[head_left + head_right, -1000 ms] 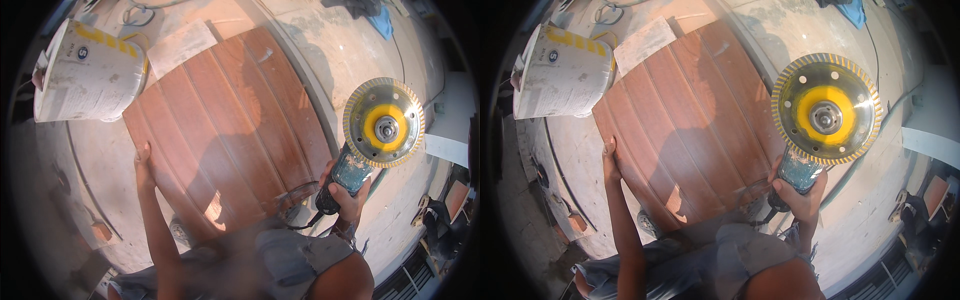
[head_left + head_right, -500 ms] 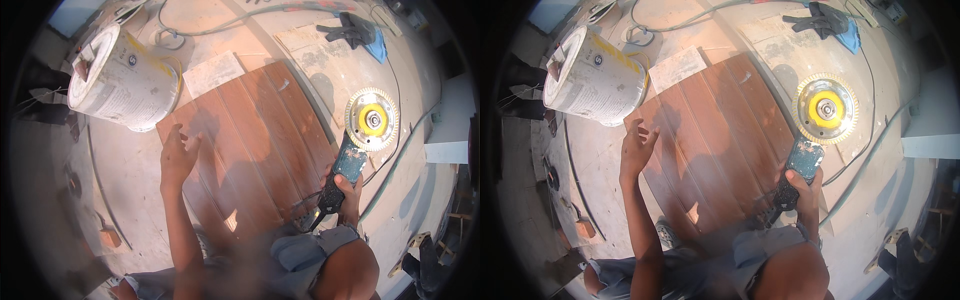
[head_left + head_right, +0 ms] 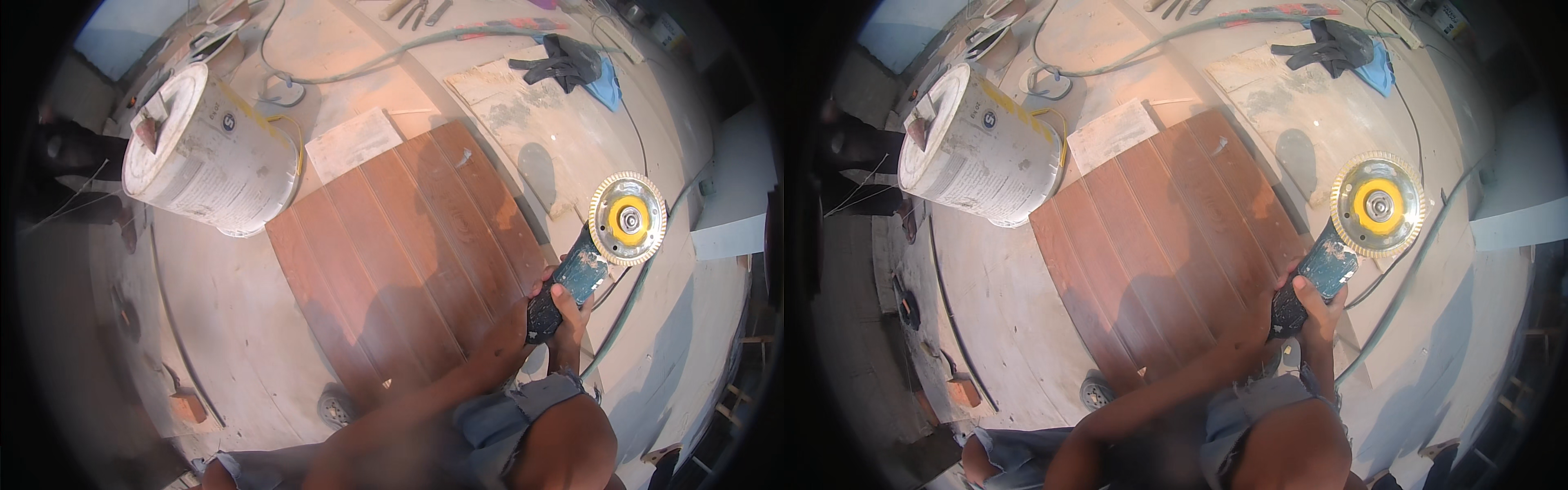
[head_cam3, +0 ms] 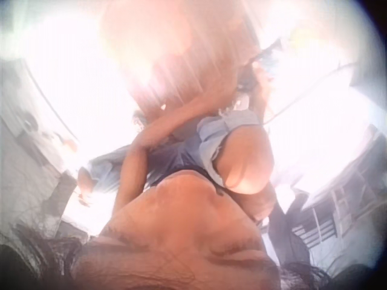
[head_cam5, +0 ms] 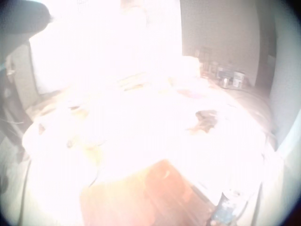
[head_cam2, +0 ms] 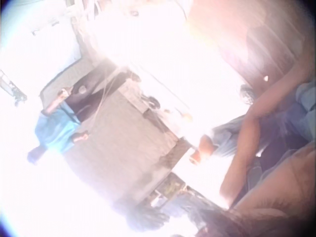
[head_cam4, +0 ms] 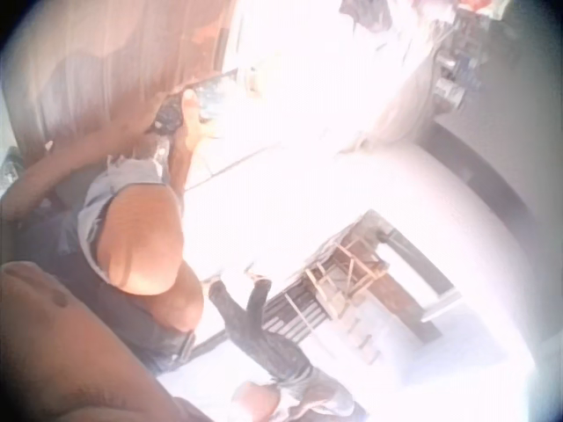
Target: The person uses an angle grinder to grind the surface of a terracotta-colored tile. They hold the tile steady with one hand while operating the grinder with the other, moving the tool across the surface to create a textured finish.
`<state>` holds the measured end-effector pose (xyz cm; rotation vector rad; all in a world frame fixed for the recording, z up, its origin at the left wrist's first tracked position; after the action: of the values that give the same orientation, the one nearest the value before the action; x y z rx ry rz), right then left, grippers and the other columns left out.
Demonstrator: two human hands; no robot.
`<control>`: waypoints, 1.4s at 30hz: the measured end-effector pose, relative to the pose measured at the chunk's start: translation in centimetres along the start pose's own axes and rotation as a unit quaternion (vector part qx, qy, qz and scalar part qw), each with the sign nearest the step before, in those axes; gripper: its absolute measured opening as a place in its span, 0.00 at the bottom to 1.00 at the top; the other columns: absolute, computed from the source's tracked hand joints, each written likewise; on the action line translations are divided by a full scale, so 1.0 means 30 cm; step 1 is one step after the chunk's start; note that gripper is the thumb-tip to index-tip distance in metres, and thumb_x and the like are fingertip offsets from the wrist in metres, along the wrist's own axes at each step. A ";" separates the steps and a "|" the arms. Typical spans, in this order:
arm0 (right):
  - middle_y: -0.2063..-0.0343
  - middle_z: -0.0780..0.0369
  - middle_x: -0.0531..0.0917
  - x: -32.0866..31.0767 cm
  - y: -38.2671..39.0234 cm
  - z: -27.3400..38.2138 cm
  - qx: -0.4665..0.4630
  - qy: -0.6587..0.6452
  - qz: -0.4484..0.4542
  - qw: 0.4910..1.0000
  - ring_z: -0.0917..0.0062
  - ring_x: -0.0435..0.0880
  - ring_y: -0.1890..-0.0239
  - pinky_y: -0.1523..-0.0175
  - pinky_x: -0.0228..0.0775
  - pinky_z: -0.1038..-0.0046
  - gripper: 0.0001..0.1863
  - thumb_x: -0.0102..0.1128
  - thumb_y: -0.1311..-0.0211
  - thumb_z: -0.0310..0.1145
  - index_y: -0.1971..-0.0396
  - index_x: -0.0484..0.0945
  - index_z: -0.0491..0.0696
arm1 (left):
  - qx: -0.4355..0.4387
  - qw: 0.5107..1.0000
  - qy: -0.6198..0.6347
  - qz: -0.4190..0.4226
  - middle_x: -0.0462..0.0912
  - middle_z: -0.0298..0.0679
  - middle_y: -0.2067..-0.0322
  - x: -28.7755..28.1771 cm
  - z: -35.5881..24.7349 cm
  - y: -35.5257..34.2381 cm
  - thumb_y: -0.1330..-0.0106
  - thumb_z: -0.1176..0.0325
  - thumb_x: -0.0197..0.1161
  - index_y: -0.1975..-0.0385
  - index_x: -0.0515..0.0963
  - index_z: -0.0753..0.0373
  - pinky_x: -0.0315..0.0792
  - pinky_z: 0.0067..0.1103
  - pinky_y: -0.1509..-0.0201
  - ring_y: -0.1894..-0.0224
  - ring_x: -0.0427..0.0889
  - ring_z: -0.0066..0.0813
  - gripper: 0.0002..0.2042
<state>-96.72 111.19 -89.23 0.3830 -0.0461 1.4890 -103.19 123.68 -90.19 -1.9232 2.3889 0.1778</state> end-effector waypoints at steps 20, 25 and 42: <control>0.55 0.52 0.81 -0.082 -0.003 -0.070 0.039 -0.082 0.002 0.996 0.62 0.88 0.58 0.47 0.85 0.58 0.39 0.75 0.39 0.29 0.30 0.65 0.42 | -0.004 0.992 -0.108 0.068 0.83 0.67 0.57 0.032 0.033 -0.033 0.40 0.73 0.73 0.36 0.63 0.79 0.78 0.47 0.47 0.50 0.84 0.69 0.34; 0.55 0.52 0.82 -0.090 0.012 -0.050 0.038 -0.059 -0.020 0.997 0.62 0.88 0.58 0.48 0.85 0.59 0.41 0.76 0.39 0.30 0.29 0.64 0.41 | -0.013 0.998 -0.059 0.017 0.82 0.67 0.54 0.074 0.044 -0.009 0.39 0.74 0.72 0.38 0.64 0.76 0.77 0.48 0.45 0.49 0.83 0.70 0.31; 0.56 0.55 0.84 -0.073 0.012 -0.046 0.017 0.010 0.003 1.000 0.66 0.89 0.60 0.51 0.84 0.64 0.46 0.83 0.45 0.29 0.28 0.67 0.38 | -0.039 0.997 0.039 0.054 0.78 0.67 0.45 0.091 0.084 0.020 0.38 0.75 0.76 0.28 0.56 0.73 0.76 0.46 0.39 0.40 0.80 0.69 0.41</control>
<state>-97.56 109.49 -91.01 0.3955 -0.0054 1.5018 -104.41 121.48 -92.99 -1.8672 2.5754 0.2070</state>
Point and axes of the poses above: each hand's wrist, its own y-axis away from the middle knuckle, its own x-axis out of the palm, z = x × y, the point moved 8 cm from there along -y, towards the middle knuckle
